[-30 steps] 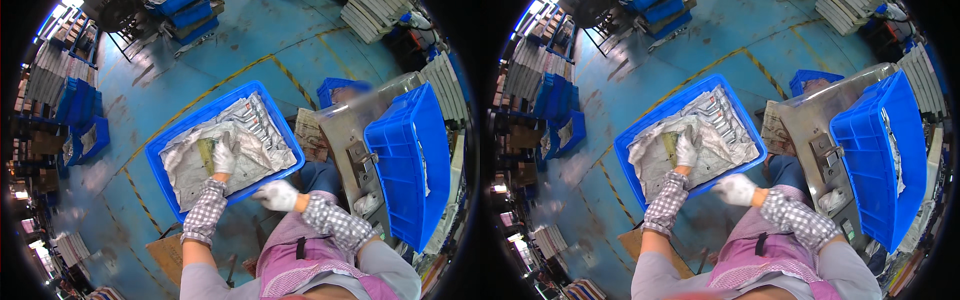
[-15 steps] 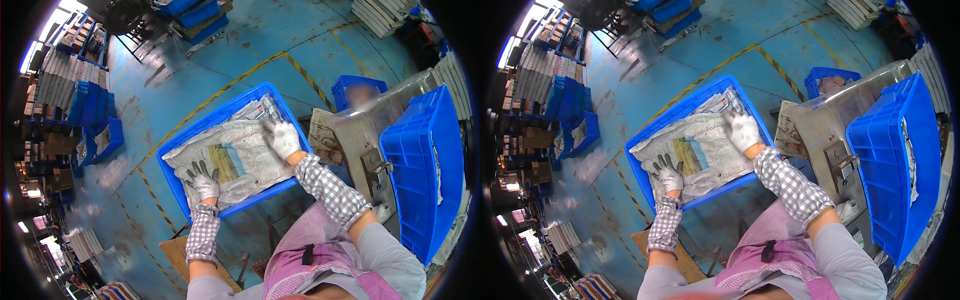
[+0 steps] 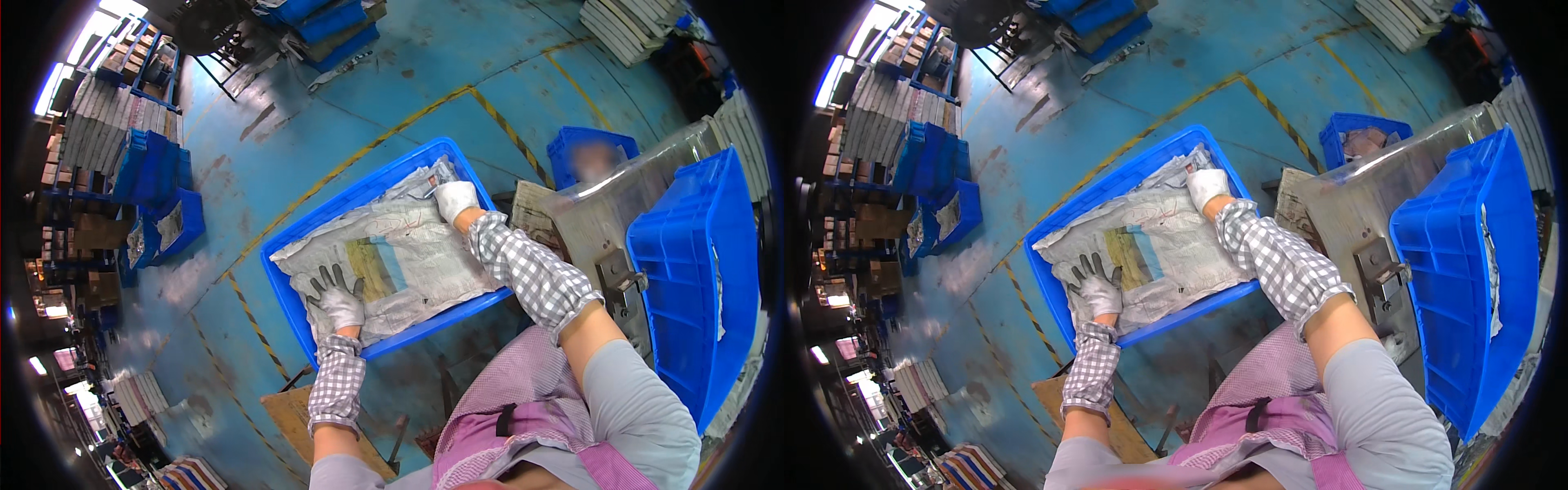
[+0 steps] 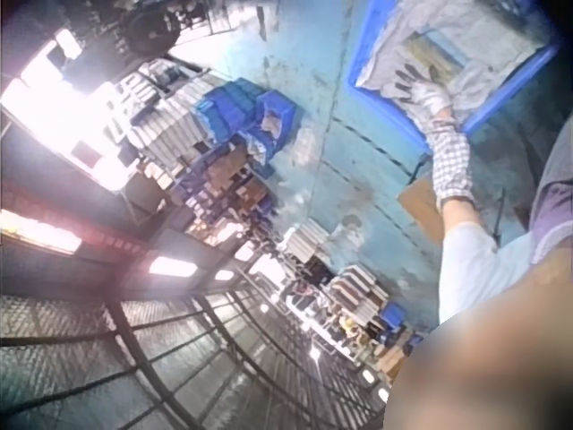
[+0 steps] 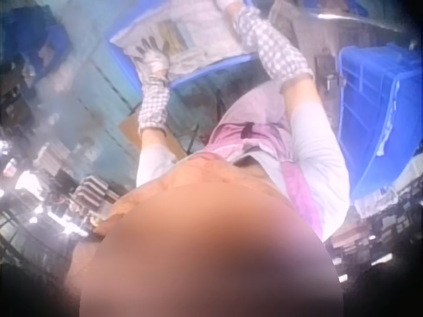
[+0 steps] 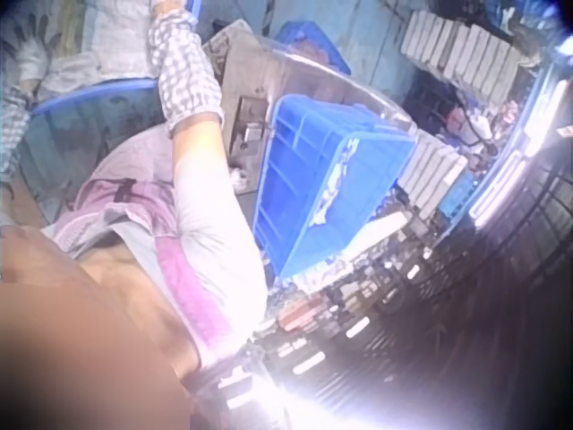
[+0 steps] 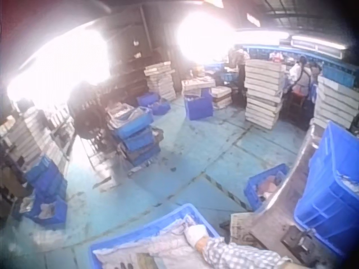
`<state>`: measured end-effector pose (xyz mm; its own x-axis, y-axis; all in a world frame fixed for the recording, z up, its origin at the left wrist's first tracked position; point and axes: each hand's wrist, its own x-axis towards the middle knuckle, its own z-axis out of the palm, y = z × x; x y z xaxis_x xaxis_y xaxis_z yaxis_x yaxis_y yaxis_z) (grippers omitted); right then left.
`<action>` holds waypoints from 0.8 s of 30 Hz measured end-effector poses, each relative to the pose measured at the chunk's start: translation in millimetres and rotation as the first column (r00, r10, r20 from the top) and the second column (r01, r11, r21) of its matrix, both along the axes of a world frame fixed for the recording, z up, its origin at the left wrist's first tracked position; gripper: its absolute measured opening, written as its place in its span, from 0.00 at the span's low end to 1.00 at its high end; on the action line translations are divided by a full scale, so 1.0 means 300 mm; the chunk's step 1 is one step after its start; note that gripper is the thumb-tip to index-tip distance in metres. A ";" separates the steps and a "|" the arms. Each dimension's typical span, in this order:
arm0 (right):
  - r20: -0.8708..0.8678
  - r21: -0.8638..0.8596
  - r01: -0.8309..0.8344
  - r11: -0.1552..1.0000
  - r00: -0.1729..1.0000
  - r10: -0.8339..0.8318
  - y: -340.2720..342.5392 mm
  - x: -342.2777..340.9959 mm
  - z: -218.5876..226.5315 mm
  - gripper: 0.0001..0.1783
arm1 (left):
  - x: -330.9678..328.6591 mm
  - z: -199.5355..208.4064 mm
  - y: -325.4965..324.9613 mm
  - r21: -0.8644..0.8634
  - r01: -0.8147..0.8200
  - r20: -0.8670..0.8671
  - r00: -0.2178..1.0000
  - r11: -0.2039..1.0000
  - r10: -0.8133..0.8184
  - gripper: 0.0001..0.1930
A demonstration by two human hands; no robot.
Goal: The person assembles metal parts on a jig using a rubber mallet, then places the assembled components into blue bins.
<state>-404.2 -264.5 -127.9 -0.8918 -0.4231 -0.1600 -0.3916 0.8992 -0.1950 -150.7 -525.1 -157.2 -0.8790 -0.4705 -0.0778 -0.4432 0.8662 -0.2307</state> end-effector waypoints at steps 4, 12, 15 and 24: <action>0.039 -0.059 0.044 0.997 0.998 -0.042 -0.087 0.020 0.037 0.14 | 0.041 -0.017 -0.049 -0.019 -0.032 0.030 0.999 0.999 0.032 0.40; -0.114 -0.220 -0.088 0.972 0.991 0.064 -0.028 -0.002 -0.015 0.38 | -0.050 0.008 0.060 0.107 -0.040 0.034 0.999 0.994 0.036 0.35; -0.279 -0.116 -0.176 0.978 0.950 0.138 -0.112 0.198 0.113 0.36 | 0.034 0.055 -0.112 0.231 0.044 -0.369 0.928 0.972 0.046 0.31; 0.313 0.010 -0.298 0.955 0.908 0.280 0.252 0.533 0.040 0.28 | -0.382 0.112 0.182 0.206 0.386 -0.132 0.921 0.899 -0.366 0.32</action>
